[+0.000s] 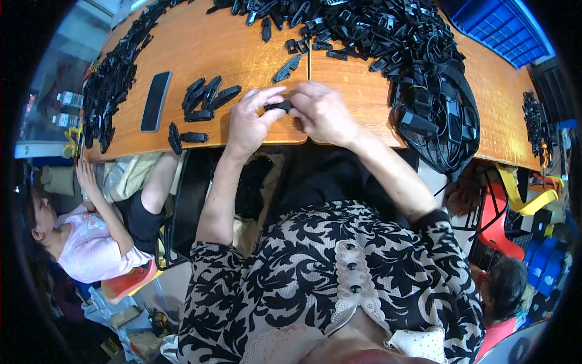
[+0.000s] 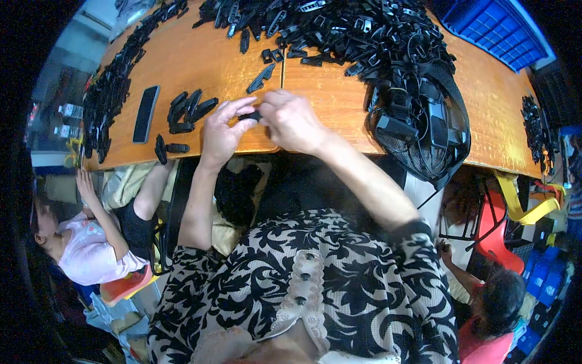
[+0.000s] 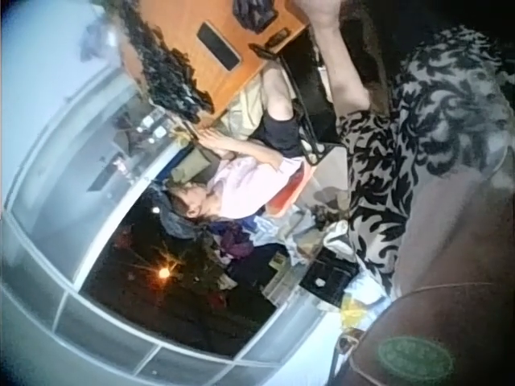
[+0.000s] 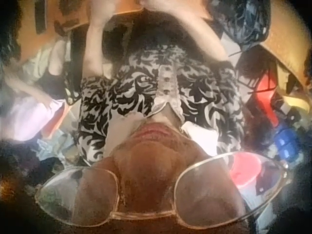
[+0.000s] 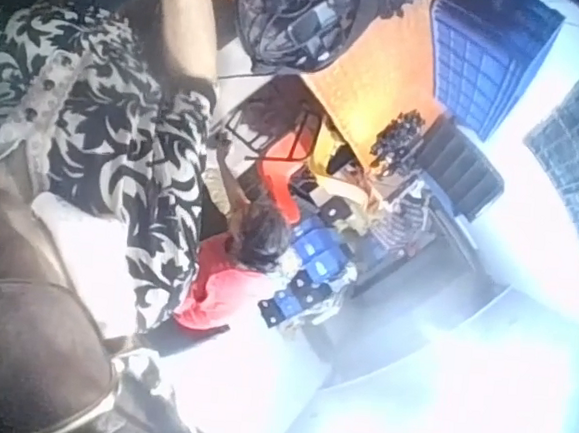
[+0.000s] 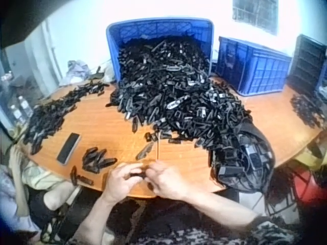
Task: The person assembles plastic buckle components by picking up individual pieces from the table, snapping them together by hand, and placing the assembled parts on the table.
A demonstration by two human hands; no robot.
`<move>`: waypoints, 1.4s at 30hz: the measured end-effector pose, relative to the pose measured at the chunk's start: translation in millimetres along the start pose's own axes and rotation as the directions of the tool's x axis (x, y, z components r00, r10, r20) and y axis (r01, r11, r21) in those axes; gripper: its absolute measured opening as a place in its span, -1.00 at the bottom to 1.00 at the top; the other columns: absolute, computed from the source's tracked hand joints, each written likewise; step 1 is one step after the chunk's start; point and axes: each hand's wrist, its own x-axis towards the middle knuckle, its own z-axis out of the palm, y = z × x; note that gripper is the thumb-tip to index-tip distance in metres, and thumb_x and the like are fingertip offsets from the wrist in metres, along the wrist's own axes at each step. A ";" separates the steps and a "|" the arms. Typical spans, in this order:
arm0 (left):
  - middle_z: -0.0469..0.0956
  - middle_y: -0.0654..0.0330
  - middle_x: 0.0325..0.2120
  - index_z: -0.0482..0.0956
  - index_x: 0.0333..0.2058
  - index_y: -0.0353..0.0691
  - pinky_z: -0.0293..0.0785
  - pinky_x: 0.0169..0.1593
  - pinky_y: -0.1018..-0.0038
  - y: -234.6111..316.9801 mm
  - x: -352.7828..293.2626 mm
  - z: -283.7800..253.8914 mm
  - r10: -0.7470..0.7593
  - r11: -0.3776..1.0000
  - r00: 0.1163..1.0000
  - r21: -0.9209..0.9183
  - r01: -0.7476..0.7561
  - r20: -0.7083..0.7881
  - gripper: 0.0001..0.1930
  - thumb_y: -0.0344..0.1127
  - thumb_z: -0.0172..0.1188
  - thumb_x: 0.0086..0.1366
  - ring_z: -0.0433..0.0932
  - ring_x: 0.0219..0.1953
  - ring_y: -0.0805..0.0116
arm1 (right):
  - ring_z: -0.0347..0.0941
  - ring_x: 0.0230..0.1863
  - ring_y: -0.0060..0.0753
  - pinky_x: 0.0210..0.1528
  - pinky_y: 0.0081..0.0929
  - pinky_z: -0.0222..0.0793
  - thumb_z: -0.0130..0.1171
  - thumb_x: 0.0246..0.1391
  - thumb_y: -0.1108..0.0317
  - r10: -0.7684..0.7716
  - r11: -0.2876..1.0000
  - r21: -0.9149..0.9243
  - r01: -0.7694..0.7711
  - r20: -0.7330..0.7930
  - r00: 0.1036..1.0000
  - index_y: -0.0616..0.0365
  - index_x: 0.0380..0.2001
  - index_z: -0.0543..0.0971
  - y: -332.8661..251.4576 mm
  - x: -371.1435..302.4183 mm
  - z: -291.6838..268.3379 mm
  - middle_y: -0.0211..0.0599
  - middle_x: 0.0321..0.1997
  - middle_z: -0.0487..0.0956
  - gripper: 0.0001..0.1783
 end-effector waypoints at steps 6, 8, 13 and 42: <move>0.69 0.09 -0.23 0.64 -0.02 -0.18 0.49 0.04 0.27 -7.5 -13.0 -0.7 0.026 0.976 0.985 0.219 0.011 -0.169 -0.59 -0.52 0.37 0.09 0.64 -0.13 0.14 | 0.56 -0.15 -0.01 -0.16 -0.19 0.53 0.33 0.03 0.37 0.123 0.991 0.043 -0.124 0.030 0.992 0.15 -0.28 0.65 15.3 0.9 -1.5 -0.17 -0.21 0.59 -0.83; 0.66 0.05 -0.19 0.63 -0.02 -0.19 0.42 0.10 0.19 -9.1 -17.2 -5.9 0.029 0.954 0.975 0.299 0.039 -0.221 -0.59 -0.53 0.34 0.10 0.58 -0.07 0.05 | 0.59 -0.07 0.00 -0.10 -0.21 0.59 0.27 0.17 0.28 0.214 0.972 -0.076 -0.224 -0.118 0.970 0.09 -0.16 0.67 32.1 -8.1 -13.2 -0.16 -0.04 0.62 -0.79; 0.61 0.06 -0.05 0.62 0.02 -0.23 0.38 0.16 0.13 7.7 8.1 -2.7 0.271 0.833 0.908 0.550 -0.056 -0.319 -0.60 -0.51 0.29 0.16 0.50 0.06 0.03 | 0.55 -0.10 -0.06 -0.17 -0.16 0.57 0.26 0.10 0.32 0.216 0.856 -0.443 -0.266 -0.161 0.963 0.13 -0.21 0.62 68.3 3.1 -35.8 -0.11 -0.04 0.57 -0.80; 0.61 0.14 -0.26 0.66 -0.25 -0.20 0.46 0.08 0.29 -4.4 22.3 38.5 0.335 0.842 0.936 0.411 -0.350 0.111 -0.82 -0.43 0.19 0.15 0.49 0.00 0.14 | 0.55 -0.06 0.08 -0.03 -0.16 0.50 0.24 0.28 0.31 0.239 0.935 -0.267 -0.235 -0.019 0.971 0.26 -0.07 0.64 36.6 -47.9 -40.2 -0.01 -0.11 0.61 -0.73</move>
